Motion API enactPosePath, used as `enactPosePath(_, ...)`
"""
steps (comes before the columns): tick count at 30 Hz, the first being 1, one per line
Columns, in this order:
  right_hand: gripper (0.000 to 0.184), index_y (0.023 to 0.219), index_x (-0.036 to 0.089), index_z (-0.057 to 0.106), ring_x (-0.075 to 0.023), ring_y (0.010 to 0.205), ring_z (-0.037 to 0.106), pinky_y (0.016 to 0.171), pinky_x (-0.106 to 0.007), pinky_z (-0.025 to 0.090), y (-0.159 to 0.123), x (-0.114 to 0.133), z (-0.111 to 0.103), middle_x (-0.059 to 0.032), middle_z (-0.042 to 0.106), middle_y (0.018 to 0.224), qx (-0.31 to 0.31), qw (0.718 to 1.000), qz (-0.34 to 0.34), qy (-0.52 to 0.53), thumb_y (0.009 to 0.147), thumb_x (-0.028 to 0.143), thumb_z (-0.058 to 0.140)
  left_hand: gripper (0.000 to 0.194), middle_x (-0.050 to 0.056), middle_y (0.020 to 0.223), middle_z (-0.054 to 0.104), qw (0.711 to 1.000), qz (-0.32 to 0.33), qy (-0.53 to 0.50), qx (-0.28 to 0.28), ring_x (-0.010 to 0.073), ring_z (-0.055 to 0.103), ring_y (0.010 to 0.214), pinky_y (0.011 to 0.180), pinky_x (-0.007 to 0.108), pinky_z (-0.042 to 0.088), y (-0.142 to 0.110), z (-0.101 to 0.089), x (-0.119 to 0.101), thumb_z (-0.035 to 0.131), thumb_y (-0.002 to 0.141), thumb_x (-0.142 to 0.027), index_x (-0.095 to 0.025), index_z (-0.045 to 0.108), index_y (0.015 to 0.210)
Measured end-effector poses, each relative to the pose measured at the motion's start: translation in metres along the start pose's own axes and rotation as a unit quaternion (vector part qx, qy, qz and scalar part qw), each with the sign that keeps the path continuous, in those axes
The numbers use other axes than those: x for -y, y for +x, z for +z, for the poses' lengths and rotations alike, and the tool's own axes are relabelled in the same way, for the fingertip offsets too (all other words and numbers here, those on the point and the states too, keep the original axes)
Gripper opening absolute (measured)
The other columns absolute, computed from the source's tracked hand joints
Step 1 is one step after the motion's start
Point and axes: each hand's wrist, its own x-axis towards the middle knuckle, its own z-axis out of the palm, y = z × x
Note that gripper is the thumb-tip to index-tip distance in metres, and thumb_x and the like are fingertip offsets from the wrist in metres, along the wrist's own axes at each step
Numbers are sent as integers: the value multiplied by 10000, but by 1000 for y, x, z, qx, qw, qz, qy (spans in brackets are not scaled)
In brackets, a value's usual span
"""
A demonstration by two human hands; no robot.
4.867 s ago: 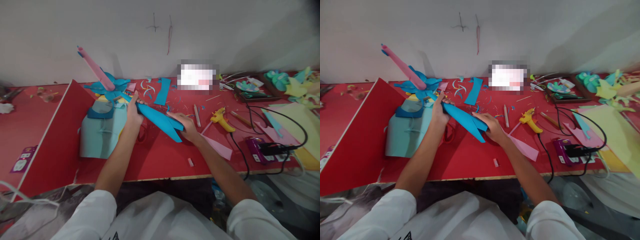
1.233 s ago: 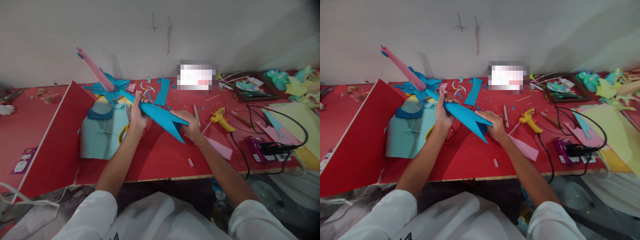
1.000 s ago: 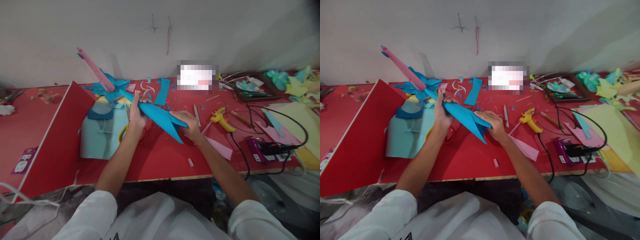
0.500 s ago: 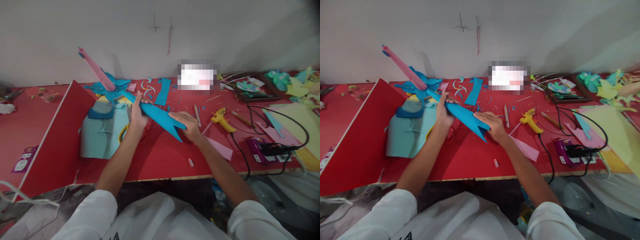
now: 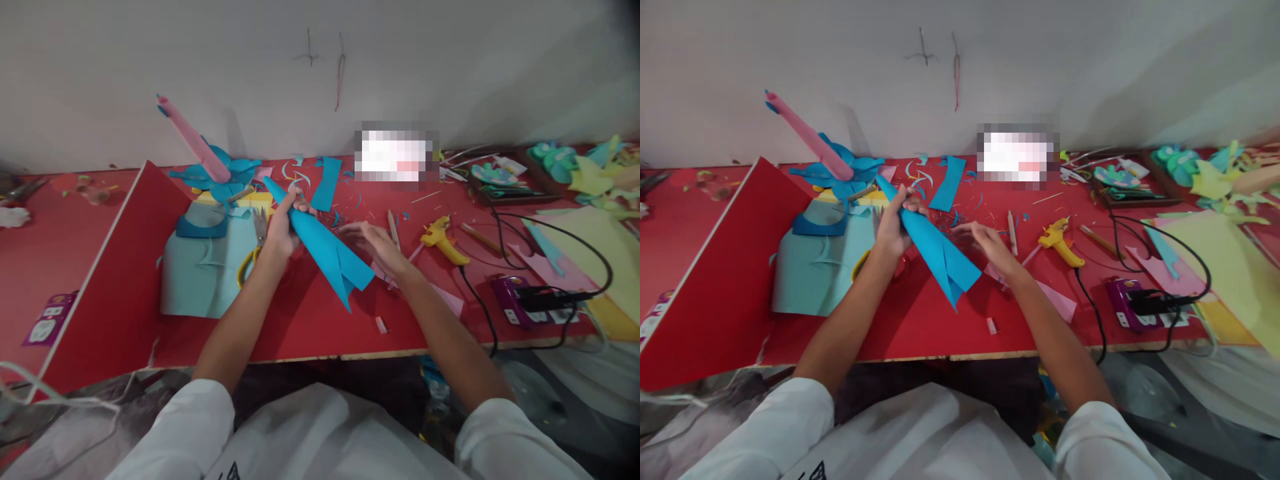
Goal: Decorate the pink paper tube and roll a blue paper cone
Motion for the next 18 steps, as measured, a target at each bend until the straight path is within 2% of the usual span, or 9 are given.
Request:
enactPosePath(2, 617, 1077, 242, 800, -258, 1092, 759, 1029, -413, 595, 0, -5, 11, -86, 813, 1158, 21, 998, 61, 17, 888, 804, 631, 196, -82, 584, 482, 999, -35, 27, 8, 56, 552, 519, 675, 202, 535, -2, 3, 8, 721, 990, -297, -188, 633, 852)
enactPosePath(4, 657, 1071, 237, 790, -258, 1064, 757, 998, -400, 610, 2, -8, 20, -75, 816, 1127, 33, 994, 98, 32, 822, 835, 683, 199, -87, 590, 484, 996, -61, 61, 23, 61, 567, 534, 694, 208, 547, -3, 5, 13, 784, 936, -286, -188, 631, 855)
enactPosePath(5, 669, 1067, 228, 786, -257, 1032, 757, 956, -389, 623, 4, -8, 25, -73, 817, 1098, 51, 992, 110, 36, 789, 833, 721, 212, -88, 592, 489, 994, -67, 79, 32, 64, 575, 543, 700, 213, 551, -2, 7, 14, 813, 907, -275, -185, 628, 855)
enactPosePath(8, 688, 1220, 232, 742, -249, 993, 751, 870, -366, 640, 14, -2, 36, -59, 809, 1101, 97, 986, 123, 55, 754, 730, 835, 229, -74, 599, 524, 986, -75, 138, 52, 85, 605, 565, 686, 235, 558, 3, 14, 14, 836, 873, -242, -174, 620, 845)
enactPosePath(10, 626, 1224, 234, 726, -234, 927, 744, 804, -354, 642, 20, 4, 44, -55, 804, 1073, 82, 988, 119, 58, 766, 632, 881, 209, -60, 599, 543, 981, -66, 178, 50, 98, 613, 561, 643, 243, 549, 7, 21, 13, 795, 911, -260, -172, 619, 841)
enactPosePath(14, 473, 1005, 226, 739, -191, 736, 699, 648, -315, 602, 28, 5, 57, -22, 769, 866, 30, 991, 109, 70, 717, 544, 937, 253, -54, 582, 539, 974, -25, 226, 13, 97, 600, 525, 560, 227, 512, 12, 33, 15, 756, 947, -331, -184, 602, 810)
enactPosePath(18, 463, 994, 233, 727, -183, 681, 688, 630, -321, 598, 25, -5, 60, -8, 758, 813, -14, 985, 116, 128, 694, 510, 944, 252, -14, 658, 636, 970, -26, 242, 17, 136, 664, 606, 635, 271, 569, 13, 33, 22, 764, 941, -383, -184, 622, 878)
